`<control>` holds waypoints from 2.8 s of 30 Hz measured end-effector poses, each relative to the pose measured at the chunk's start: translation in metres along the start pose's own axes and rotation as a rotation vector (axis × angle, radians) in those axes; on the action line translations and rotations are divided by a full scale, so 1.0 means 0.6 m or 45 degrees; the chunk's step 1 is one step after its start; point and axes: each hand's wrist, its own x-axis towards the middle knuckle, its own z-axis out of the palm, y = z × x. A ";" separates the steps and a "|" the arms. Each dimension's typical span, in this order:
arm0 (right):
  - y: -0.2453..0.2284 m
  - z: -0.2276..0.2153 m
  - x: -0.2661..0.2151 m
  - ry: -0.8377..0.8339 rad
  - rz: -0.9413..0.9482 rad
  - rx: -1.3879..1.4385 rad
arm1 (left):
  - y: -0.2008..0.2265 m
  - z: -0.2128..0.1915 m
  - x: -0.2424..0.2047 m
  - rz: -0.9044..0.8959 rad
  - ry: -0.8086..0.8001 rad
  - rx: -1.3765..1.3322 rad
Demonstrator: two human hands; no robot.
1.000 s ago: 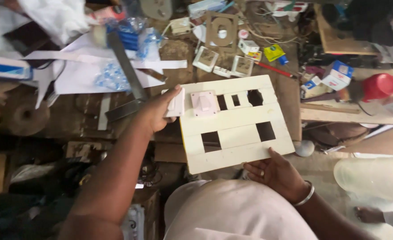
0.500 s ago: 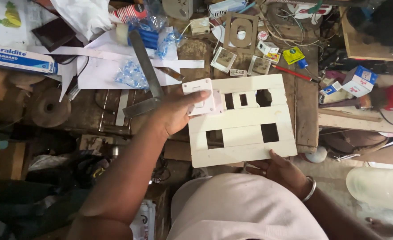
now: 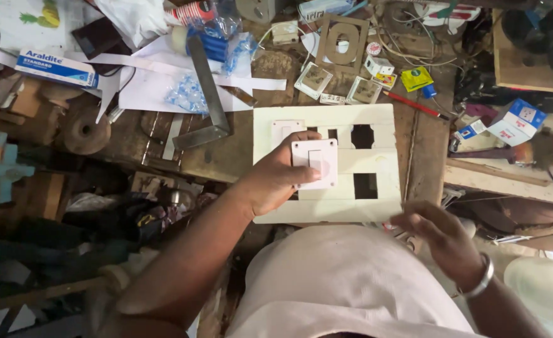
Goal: The recorder is assembling and marking components on a plastic electrical switchboard panel in a workshop.
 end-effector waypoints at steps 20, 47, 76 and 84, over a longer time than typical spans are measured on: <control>-0.203 0.154 0.044 -0.347 -1.040 -1.167 | -0.050 0.073 -0.017 -0.154 0.121 0.518; -0.194 0.152 0.127 -0.494 -1.071 -1.459 | -0.069 0.022 0.026 -0.176 0.076 0.862; -0.068 0.033 0.239 0.003 -0.713 -1.300 | -0.167 -0.122 -0.107 0.187 1.024 1.236; 0.005 0.004 0.215 -0.015 -1.035 -1.206 | -0.123 -0.087 -0.093 0.353 0.820 1.137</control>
